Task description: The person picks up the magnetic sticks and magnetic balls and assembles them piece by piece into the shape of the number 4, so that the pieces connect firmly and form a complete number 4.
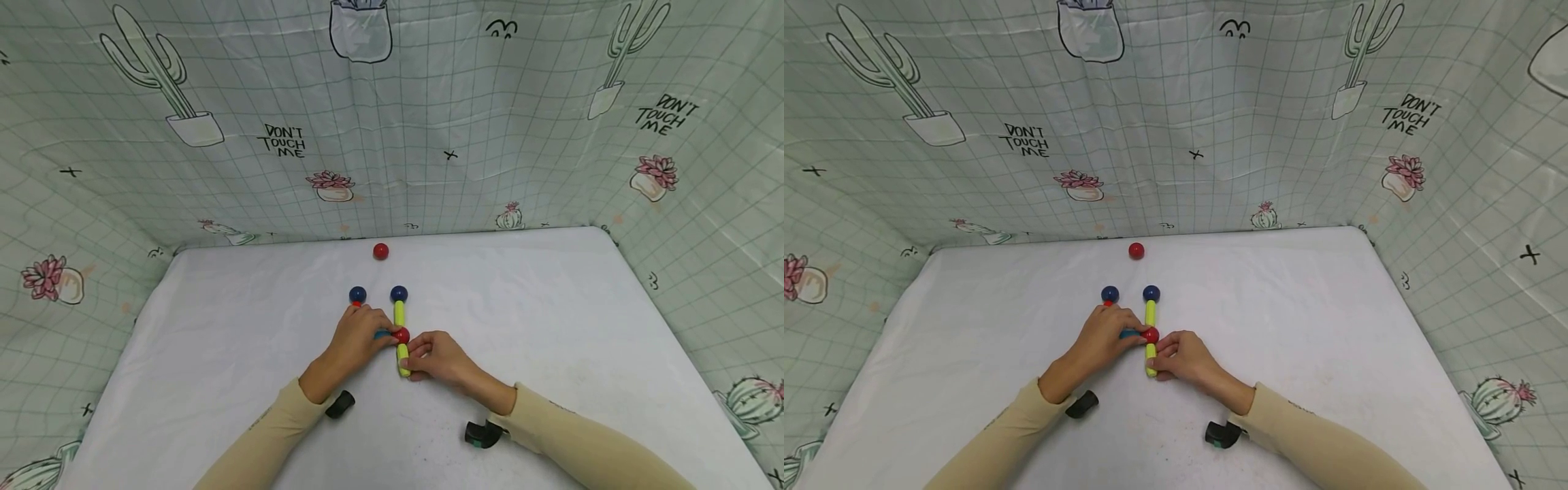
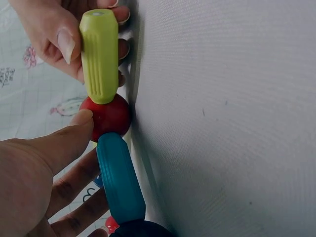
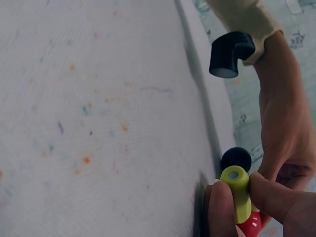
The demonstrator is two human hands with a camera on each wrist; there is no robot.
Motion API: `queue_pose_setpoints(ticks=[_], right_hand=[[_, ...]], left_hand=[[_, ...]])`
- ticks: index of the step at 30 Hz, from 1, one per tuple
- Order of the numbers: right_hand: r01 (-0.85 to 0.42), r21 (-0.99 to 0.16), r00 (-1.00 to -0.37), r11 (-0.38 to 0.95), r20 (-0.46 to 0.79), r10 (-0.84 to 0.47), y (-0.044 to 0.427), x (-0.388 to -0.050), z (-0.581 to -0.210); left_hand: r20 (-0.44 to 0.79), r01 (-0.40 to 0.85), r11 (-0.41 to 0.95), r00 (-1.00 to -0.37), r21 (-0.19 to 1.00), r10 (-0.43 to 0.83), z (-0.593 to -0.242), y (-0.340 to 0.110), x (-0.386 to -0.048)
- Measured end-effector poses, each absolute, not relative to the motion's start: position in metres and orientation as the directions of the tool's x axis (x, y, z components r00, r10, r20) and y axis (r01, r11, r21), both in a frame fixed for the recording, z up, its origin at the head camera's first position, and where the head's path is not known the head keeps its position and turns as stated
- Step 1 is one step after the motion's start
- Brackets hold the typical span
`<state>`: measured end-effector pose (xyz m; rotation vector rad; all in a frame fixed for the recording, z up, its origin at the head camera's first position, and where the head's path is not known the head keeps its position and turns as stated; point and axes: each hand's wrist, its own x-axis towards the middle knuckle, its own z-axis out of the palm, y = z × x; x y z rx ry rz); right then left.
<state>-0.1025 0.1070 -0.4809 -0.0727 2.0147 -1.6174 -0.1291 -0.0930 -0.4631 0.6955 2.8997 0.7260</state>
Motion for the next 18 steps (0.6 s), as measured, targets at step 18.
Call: queue_pose_setpoints(ticks=[18], right_hand=[[0.152,-0.911,-0.878,0.383,-0.302,-0.37,0.119,-0.113,-0.476]], left_hand=[[0.042,0.409,0.786,-0.896,0.464,0.441,-0.463,-0.092,-0.129]])
